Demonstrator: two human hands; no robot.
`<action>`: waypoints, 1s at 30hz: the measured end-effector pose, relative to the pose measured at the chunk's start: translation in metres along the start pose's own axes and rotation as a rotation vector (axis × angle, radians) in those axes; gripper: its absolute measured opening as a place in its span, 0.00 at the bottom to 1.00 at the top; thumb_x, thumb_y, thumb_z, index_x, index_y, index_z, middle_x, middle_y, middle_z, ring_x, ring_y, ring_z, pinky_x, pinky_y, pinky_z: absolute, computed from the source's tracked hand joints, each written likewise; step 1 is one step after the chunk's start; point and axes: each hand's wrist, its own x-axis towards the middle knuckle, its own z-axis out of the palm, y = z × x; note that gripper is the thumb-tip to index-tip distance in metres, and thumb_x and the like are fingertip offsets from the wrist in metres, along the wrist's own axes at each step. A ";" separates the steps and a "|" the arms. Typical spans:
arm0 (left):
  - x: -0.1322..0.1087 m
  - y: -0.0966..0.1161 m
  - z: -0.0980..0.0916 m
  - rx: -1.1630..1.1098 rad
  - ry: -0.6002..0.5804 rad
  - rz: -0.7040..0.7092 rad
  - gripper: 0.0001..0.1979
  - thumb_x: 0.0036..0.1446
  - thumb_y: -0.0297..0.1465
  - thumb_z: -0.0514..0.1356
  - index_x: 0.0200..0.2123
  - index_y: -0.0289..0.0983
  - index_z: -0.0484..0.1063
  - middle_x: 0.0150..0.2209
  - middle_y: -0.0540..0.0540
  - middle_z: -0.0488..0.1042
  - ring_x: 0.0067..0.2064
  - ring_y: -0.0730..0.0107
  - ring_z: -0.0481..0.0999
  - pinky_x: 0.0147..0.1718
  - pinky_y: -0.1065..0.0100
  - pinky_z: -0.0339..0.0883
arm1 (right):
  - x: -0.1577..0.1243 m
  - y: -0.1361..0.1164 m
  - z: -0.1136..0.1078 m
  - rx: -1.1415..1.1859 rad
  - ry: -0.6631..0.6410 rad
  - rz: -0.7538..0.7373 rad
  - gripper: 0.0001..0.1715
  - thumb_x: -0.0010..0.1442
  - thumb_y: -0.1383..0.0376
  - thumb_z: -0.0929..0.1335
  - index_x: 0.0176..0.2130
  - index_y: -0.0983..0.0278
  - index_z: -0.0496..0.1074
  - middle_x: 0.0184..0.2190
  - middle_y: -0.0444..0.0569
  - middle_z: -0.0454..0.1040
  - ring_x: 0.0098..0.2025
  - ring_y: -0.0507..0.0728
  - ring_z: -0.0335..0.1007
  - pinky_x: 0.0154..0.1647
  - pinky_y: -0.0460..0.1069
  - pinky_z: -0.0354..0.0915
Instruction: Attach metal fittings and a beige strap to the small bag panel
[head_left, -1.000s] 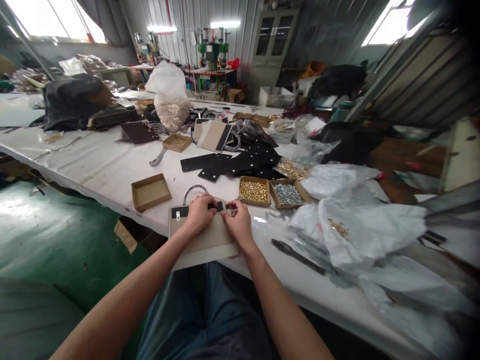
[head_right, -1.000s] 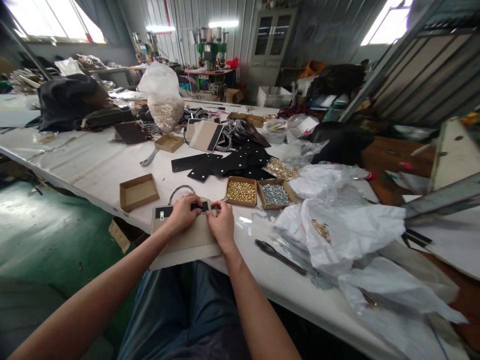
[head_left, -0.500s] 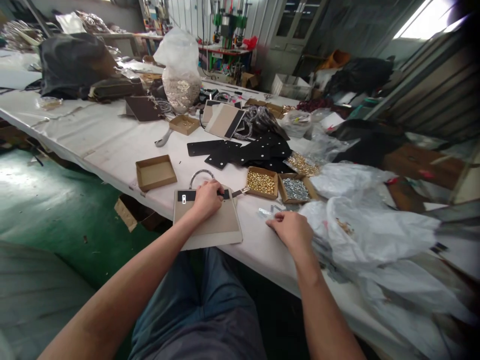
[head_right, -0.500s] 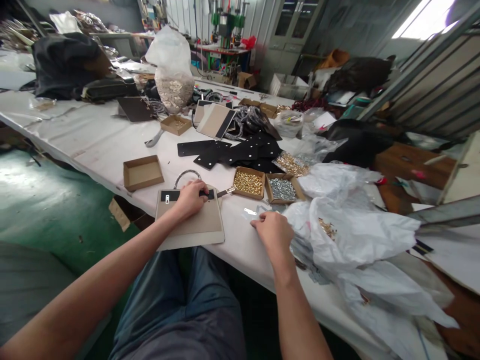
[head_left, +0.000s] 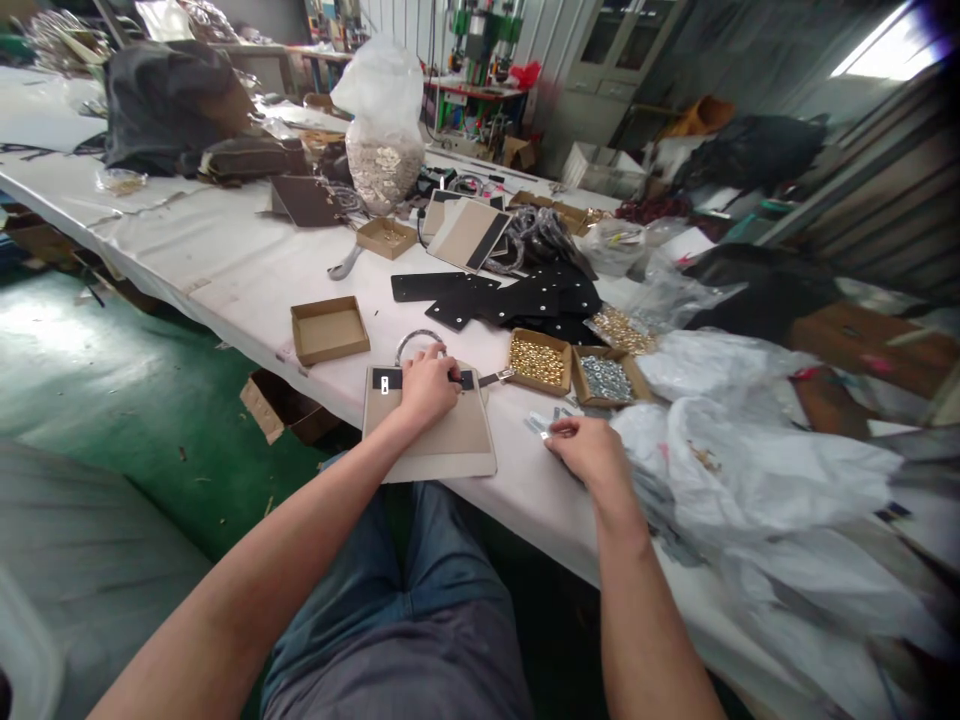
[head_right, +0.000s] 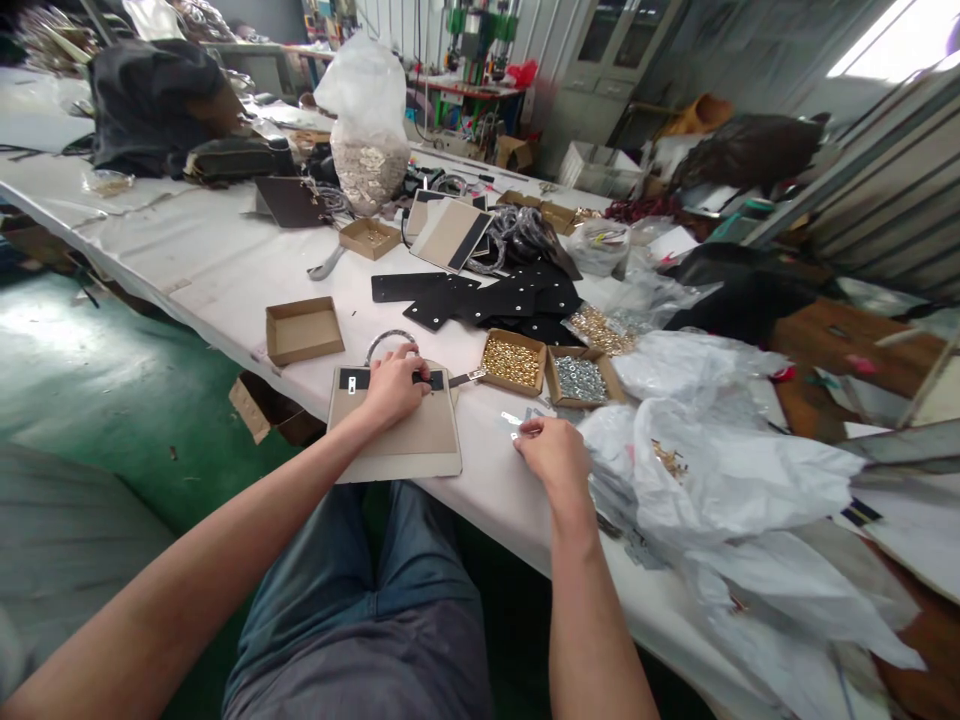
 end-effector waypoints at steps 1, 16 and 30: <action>0.000 0.000 -0.001 0.011 -0.007 -0.007 0.06 0.61 0.31 0.75 0.42 0.44 0.85 0.73 0.45 0.72 0.65 0.43 0.74 0.64 0.43 0.64 | 0.000 0.003 0.003 0.025 -0.021 -0.037 0.12 0.55 0.66 0.80 0.42 0.56 0.90 0.39 0.50 0.88 0.43 0.68 0.84 0.43 0.56 0.71; -0.003 -0.009 -0.004 0.024 -0.006 0.001 0.05 0.62 0.30 0.73 0.41 0.43 0.86 0.72 0.43 0.73 0.63 0.41 0.75 0.61 0.42 0.65 | -0.001 -0.068 -0.005 0.500 -0.184 -0.553 0.20 0.72 0.49 0.72 0.55 0.57 0.80 0.48 0.53 0.85 0.50 0.68 0.83 0.52 0.60 0.74; -0.007 -0.023 -0.005 -0.078 0.049 0.074 0.11 0.63 0.31 0.73 0.49 0.42 0.85 0.70 0.43 0.75 0.64 0.43 0.76 0.66 0.43 0.68 | 0.024 -0.142 0.033 0.059 -0.057 -1.209 0.25 0.79 0.57 0.74 0.69 0.59 0.77 0.57 0.58 0.78 0.60 0.74 0.75 0.65 0.69 0.76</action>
